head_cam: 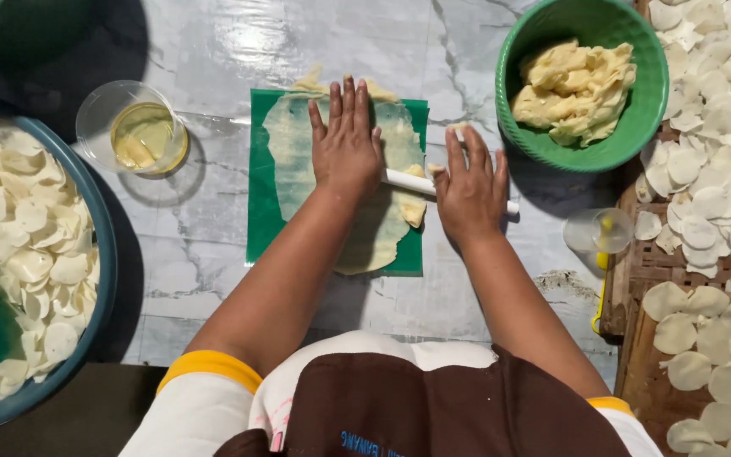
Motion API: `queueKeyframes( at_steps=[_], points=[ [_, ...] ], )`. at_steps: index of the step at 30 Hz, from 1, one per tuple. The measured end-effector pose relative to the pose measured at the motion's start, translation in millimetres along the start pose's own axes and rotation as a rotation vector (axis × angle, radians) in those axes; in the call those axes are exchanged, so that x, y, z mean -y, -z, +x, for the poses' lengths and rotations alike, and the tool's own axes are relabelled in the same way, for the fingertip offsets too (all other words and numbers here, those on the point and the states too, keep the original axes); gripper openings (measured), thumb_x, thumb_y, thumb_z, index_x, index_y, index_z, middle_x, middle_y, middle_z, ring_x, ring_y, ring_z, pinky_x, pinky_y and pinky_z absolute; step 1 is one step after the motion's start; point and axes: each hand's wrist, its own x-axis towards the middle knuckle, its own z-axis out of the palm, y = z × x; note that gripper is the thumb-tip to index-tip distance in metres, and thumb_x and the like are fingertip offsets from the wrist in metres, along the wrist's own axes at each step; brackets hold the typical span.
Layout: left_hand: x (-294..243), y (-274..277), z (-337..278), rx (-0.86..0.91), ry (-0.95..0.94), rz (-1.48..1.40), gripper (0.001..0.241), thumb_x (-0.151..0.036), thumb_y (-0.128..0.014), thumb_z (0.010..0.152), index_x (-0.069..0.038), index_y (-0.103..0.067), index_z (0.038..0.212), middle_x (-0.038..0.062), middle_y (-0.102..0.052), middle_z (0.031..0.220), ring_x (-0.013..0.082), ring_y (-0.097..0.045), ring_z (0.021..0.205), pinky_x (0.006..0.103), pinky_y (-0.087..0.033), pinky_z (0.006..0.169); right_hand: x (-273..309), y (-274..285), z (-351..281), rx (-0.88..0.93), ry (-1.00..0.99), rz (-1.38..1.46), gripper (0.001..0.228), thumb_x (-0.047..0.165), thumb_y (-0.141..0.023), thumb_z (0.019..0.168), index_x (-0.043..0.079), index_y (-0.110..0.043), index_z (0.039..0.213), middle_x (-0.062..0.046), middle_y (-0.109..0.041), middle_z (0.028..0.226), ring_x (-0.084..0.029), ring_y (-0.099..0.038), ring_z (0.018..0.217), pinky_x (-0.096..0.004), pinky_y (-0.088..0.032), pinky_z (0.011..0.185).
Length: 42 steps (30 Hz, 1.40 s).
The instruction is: Rolling out small portions of dough into thin sheets using a small rolling pin
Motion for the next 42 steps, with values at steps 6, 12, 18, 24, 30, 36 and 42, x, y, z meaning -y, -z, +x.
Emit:
queueKeyframes(
  at_steps=[6, 12, 18, 24, 30, 36, 42],
  points=[
    [7, 2, -37, -0.01, -0.081, -0.059, 0.067, -0.043, -0.027, 0.111, -0.014, -0.006, 0.168, 0.009, -0.002, 0.175, 0.0291, 0.007, 0.16, 0.0571, 0.014, 0.125, 15, 17, -26, 0.091, 0.031, 0.005, 0.06, 0.032, -0.048, 0.102, 0.016, -0.043, 0.16, -0.026, -0.029, 0.166, -0.042, -0.022, 0.156, -0.071, -0.016, 0.116],
    [14, 1, -81, -0.003, -0.062, -0.054, 0.064, -0.039, -0.027, 0.11, -0.015, -0.011, 0.168, 0.007, -0.003, 0.175, 0.0279, 0.005, 0.16, 0.0574, 0.013, 0.125, -21, -9, -81, -0.1, 0.196, 0.1, 0.057, 0.021, -0.068, 0.093, 0.024, -0.059, 0.149, -0.002, -0.056, 0.115, -0.025, -0.059, 0.108, -0.043, -0.043, 0.098],
    [2, 15, -36, -0.044, -0.088, -0.056, 0.068, -0.033, -0.036, 0.109, -0.015, -0.008, 0.168, 0.008, -0.002, 0.175, 0.0278, 0.005, 0.161, 0.0567, 0.012, 0.127, -23, 6, -38, -0.206, 0.301, 0.059, 0.049, 0.015, -0.06, 0.1, 0.019, -0.058, 0.148, -0.005, -0.054, 0.11, -0.026, -0.058, 0.102, -0.041, -0.04, 0.088],
    [13, -9, -8, -0.03, -0.084, -0.071, 0.068, -0.034, -0.035, 0.107, -0.013, -0.011, 0.167, 0.01, -0.006, 0.175, 0.0293, 0.002, 0.161, 0.0549, 0.012, 0.127, -36, -24, -20, -0.033, 0.245, 0.172, 0.056, 0.019, -0.067, 0.094, 0.02, -0.057, 0.149, -0.007, -0.054, 0.116, -0.033, -0.058, 0.112, -0.044, -0.044, 0.088],
    [14, -1, -48, -0.051, -0.091, -0.039, 0.065, -0.035, -0.03, 0.111, -0.015, -0.008, 0.169, 0.007, -0.004, 0.176, 0.0275, 0.002, 0.161, 0.0523, 0.01, 0.127, -19, -1, -57, -0.029, 0.223, 0.149, 0.057, 0.017, -0.053, 0.102, 0.015, -0.045, 0.158, -0.018, -0.048, 0.151, -0.036, -0.045, 0.144, -0.053, -0.029, 0.117],
    [11, -4, -31, 0.009, -0.036, -0.062, 0.065, -0.038, -0.03, 0.109, -0.018, -0.01, 0.168, 0.006, -0.009, 0.175, 0.0294, 0.0, 0.16, 0.0582, 0.008, 0.127, -4, 6, -38, 0.047, 0.16, 0.078, 0.059, 0.027, -0.053, 0.101, 0.016, -0.045, 0.159, -0.017, -0.052, 0.153, -0.035, -0.042, 0.147, -0.062, -0.02, 0.119],
    [9, 12, 10, 0.051, 0.012, -0.035, 0.068, -0.046, -0.022, 0.11, -0.013, -0.007, 0.167, 0.01, -0.002, 0.175, 0.0293, 0.006, 0.16, 0.0578, 0.015, 0.126, -16, -18, 13, 0.081, 0.127, 0.056, 0.066, 0.035, -0.045, 0.102, 0.018, -0.032, 0.165, -0.014, -0.04, 0.165, -0.032, -0.031, 0.154, -0.067, -0.011, 0.12]
  ],
)
